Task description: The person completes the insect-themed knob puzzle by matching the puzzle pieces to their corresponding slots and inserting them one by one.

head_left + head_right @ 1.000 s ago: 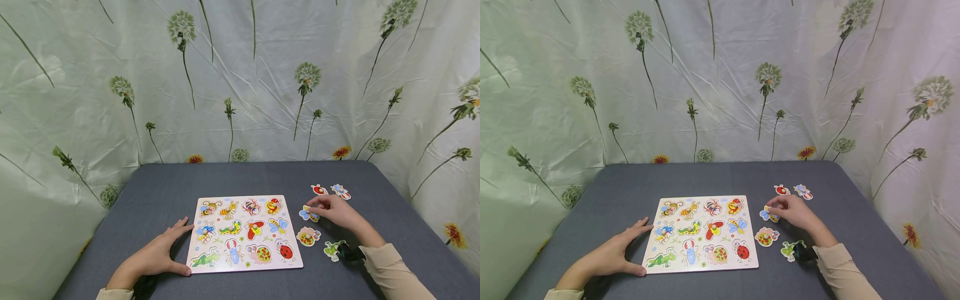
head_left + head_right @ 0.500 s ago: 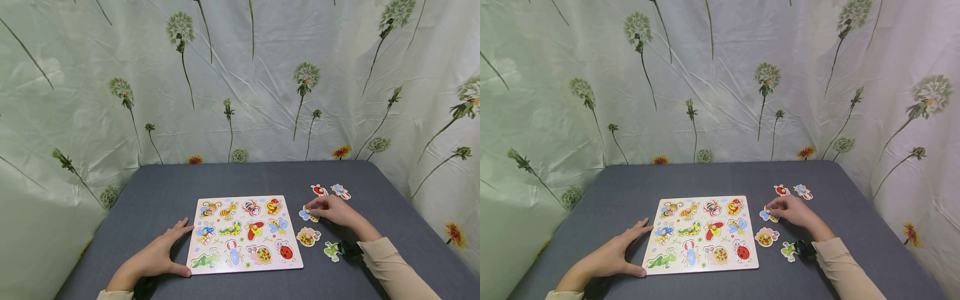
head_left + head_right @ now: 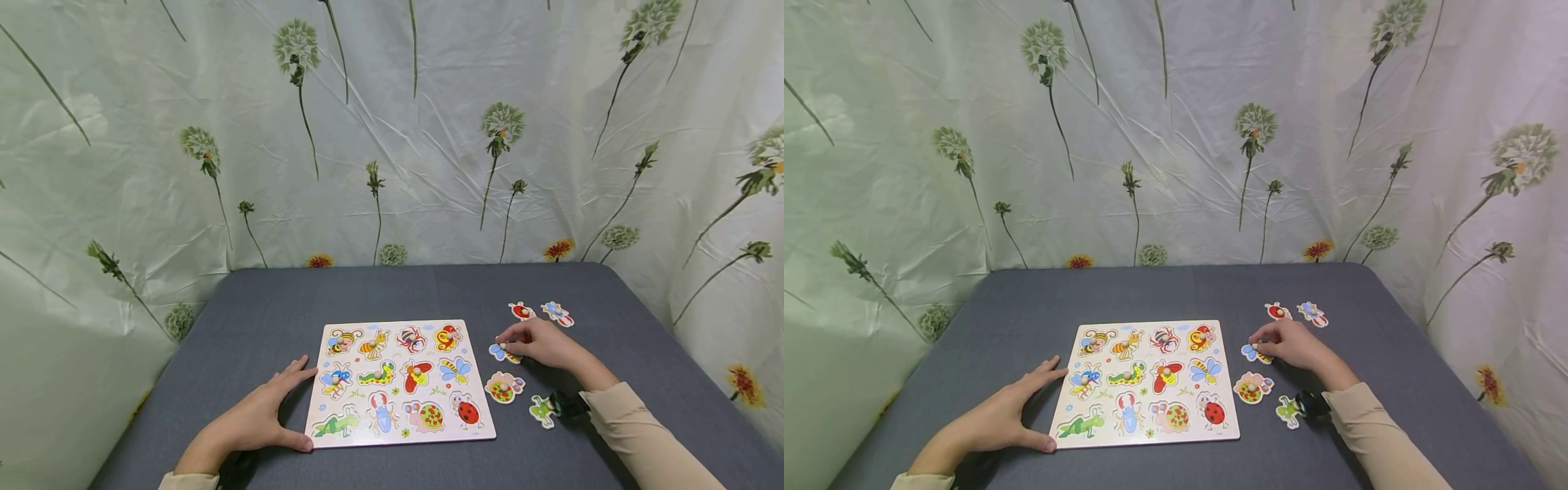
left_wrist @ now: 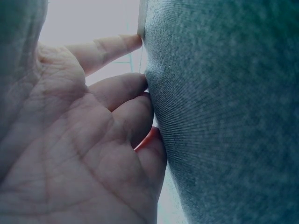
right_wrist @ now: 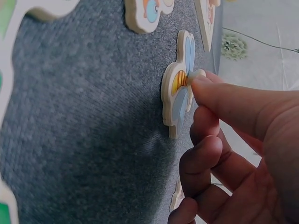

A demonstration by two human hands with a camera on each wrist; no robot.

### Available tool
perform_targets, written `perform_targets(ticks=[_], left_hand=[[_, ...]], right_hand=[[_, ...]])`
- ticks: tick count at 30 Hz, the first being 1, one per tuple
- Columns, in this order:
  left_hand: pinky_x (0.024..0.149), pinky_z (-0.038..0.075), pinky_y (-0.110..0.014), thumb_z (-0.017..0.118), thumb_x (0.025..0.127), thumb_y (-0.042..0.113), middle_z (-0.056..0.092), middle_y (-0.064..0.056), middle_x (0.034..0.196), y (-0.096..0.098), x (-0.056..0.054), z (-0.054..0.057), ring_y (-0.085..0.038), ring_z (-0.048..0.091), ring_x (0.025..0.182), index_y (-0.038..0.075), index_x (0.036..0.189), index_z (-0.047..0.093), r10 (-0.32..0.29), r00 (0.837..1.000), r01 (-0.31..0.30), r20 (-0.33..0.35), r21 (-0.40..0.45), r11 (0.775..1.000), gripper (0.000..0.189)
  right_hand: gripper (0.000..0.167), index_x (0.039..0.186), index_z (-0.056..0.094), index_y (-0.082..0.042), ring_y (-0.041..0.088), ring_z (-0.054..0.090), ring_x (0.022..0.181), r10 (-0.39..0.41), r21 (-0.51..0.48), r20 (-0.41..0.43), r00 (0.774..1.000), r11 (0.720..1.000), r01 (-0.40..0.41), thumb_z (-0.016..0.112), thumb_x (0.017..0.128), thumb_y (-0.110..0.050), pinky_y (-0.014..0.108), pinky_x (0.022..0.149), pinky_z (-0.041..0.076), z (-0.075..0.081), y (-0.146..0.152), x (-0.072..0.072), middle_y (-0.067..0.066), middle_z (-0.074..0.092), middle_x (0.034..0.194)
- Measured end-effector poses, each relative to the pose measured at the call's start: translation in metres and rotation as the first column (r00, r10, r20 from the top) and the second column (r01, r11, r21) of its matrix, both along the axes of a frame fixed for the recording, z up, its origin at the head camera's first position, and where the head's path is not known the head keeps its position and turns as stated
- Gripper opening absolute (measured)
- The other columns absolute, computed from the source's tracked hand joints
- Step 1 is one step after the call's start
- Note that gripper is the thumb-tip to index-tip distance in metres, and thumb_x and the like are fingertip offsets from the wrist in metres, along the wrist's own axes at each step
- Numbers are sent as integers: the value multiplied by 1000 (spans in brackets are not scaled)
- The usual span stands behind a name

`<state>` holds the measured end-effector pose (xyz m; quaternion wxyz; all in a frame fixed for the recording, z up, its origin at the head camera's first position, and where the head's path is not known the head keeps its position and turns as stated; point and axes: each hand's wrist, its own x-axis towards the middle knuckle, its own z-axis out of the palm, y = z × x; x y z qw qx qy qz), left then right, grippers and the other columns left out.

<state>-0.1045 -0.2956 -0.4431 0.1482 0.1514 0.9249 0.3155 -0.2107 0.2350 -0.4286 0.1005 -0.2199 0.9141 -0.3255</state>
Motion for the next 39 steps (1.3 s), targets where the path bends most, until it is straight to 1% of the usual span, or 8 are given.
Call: perform_targets(ticks=[7,15,19,22,26,32,39], left_hand=[[123,21,-81,101,64,57,23,-21,178,0,0,0,-56,19,162,18,165,44,3,1000,-3,-3,-9,1000,123],[124,20,-80,101,64,58,24,-22,178,1,0,0,-56,20,162,17,165,44,3,1000,-3,-5,-14,1000,123],[124,21,-80,101,63,57,24,-21,178,1,0,0,-56,20,162,17,165,45,8,1000,-8,-5,-17,1000,123],[124,20,-80,102,63,57,24,-21,178,1,0,0,-56,20,162,17,165,45,12,1000,-12,-2,-17,1000,123],[124,20,-80,102,63,56,24,-21,178,2,1,1,-56,19,162,17,165,44,15,1000,-15,4,-17,1000,123],[125,20,-80,102,63,55,24,-21,178,2,1,1,-56,19,162,17,165,44,15,1000,-15,9,-19,1000,123],[125,20,-79,102,63,56,24,-21,178,2,1,1,-56,19,162,18,165,44,17,1000,-17,7,-20,1000,123]], right_hand=[[18,112,82,-4,2,45,62,-3,13,-1,1000,1000,3,78,96,-11,22,58,37,2,-2,2,-4,65,74],[11,106,83,-11,4,44,60,-16,53,-37,999,998,18,79,97,-15,23,57,36,0,-4,2,-6,60,70],[8,104,82,-11,4,43,60,-2,63,-62,998,998,6,79,97,-15,23,57,36,0,-3,1,-6,58,69],[7,102,81,-11,4,43,61,-6,72,-75,997,997,11,78,97,-15,23,58,36,1,-2,1,-6,57,68],[6,101,80,-10,4,44,61,-24,69,-66,998,997,29,78,97,-14,23,58,37,2,1,1,-6,57,69],[5,100,77,-7,4,46,62,-29,41,-55,998,999,32,76,98,-12,24,58,37,4,4,2,-3,57,72],[6,99,76,-7,5,45,63,-49,65,-55,997,996,53,76,99,-13,24,59,36,5,6,1,-4,56,72]])
